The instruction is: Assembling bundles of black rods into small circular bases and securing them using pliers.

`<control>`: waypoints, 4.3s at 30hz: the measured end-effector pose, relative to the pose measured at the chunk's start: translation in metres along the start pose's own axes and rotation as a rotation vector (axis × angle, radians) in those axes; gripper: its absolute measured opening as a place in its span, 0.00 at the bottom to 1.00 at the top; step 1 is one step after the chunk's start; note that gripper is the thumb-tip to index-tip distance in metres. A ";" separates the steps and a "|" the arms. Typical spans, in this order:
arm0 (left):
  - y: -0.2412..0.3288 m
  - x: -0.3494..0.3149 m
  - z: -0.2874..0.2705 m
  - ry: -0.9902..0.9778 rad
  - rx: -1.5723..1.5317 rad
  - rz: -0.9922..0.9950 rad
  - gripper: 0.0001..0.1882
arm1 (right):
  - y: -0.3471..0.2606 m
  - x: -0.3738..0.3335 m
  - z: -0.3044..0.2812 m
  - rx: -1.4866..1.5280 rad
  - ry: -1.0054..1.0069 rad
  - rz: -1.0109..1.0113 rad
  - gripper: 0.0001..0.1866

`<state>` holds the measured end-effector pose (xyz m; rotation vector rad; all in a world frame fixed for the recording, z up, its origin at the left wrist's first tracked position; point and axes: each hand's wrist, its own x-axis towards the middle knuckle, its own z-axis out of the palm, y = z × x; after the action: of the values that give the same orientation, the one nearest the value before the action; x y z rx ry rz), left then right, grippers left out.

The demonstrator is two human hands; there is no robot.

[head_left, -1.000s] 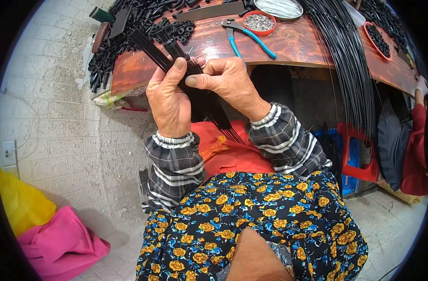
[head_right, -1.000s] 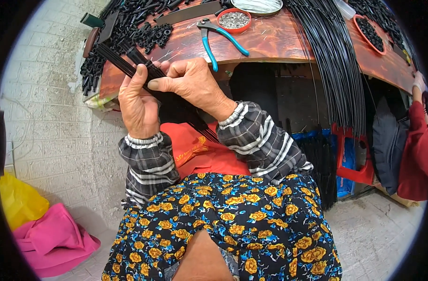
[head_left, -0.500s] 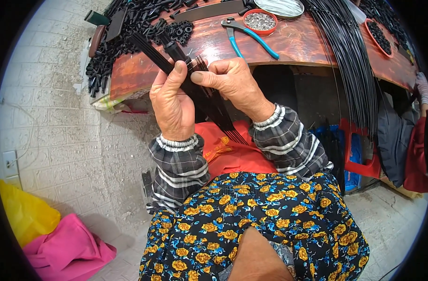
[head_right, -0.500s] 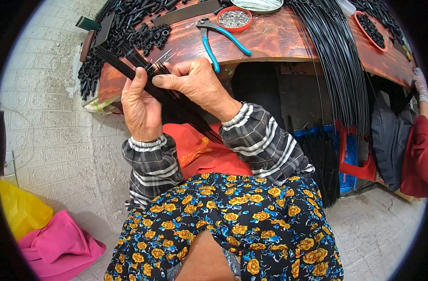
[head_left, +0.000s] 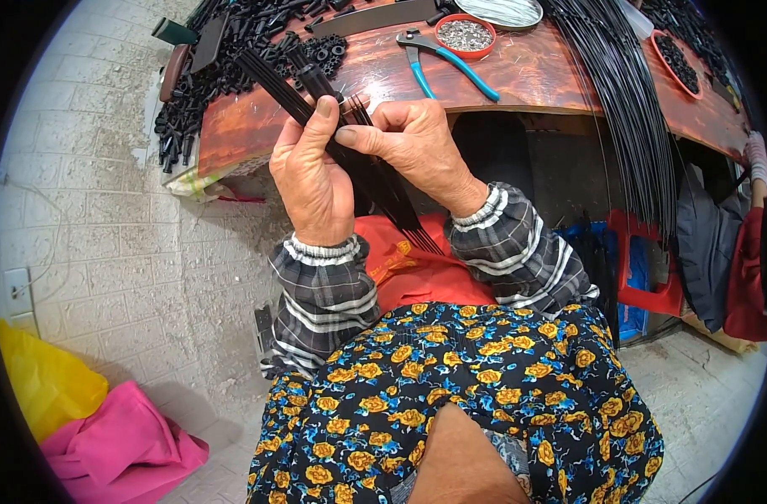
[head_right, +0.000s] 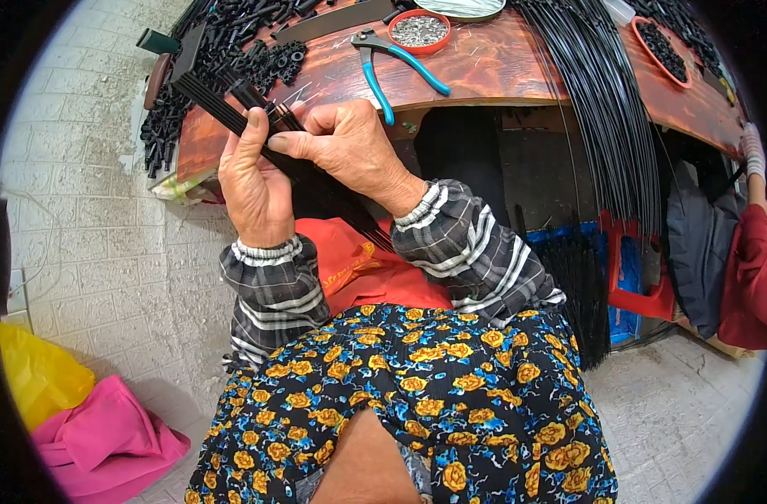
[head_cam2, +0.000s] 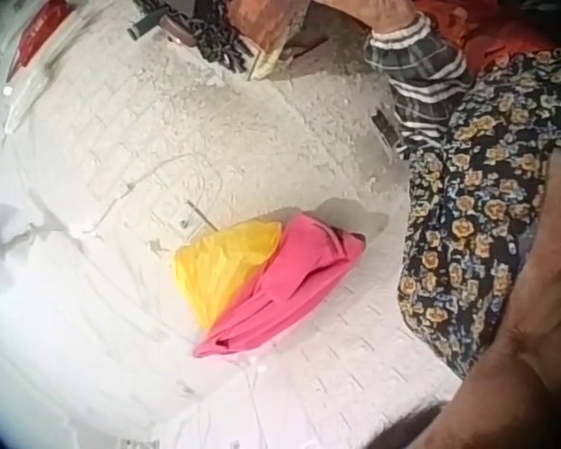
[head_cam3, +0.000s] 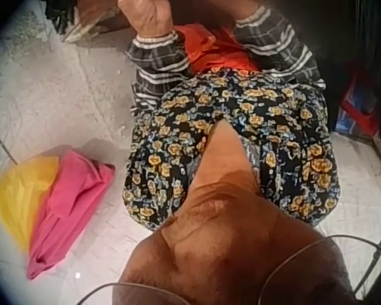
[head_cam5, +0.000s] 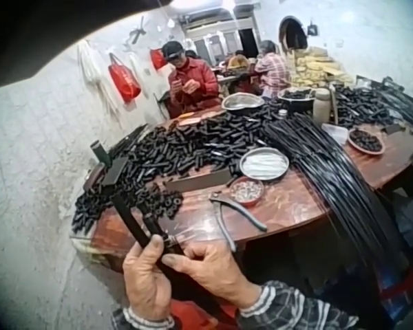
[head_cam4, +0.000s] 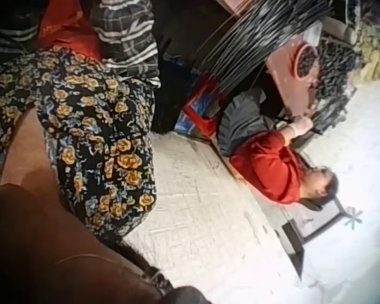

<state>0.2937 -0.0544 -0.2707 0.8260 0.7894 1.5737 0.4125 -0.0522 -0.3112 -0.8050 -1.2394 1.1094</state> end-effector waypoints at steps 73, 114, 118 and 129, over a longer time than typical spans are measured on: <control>-0.004 0.002 -0.004 0.014 0.004 -0.036 0.09 | 0.013 0.005 0.001 0.016 0.015 -0.125 0.15; -0.005 0.006 -0.010 0.013 -0.067 -0.115 0.11 | 0.000 0.008 -0.009 0.203 -0.086 0.228 0.16; -0.006 0.005 -0.008 0.004 -0.058 -0.093 0.11 | -0.002 0.010 -0.011 0.254 -0.095 0.315 0.14; -0.003 0.003 -0.007 -0.002 0.047 -0.057 0.10 | 0.000 0.005 -0.004 0.137 -0.078 0.187 0.14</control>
<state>0.2891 -0.0516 -0.2771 0.8316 0.8443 1.5091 0.4163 -0.0469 -0.3100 -0.7916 -1.1556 1.3736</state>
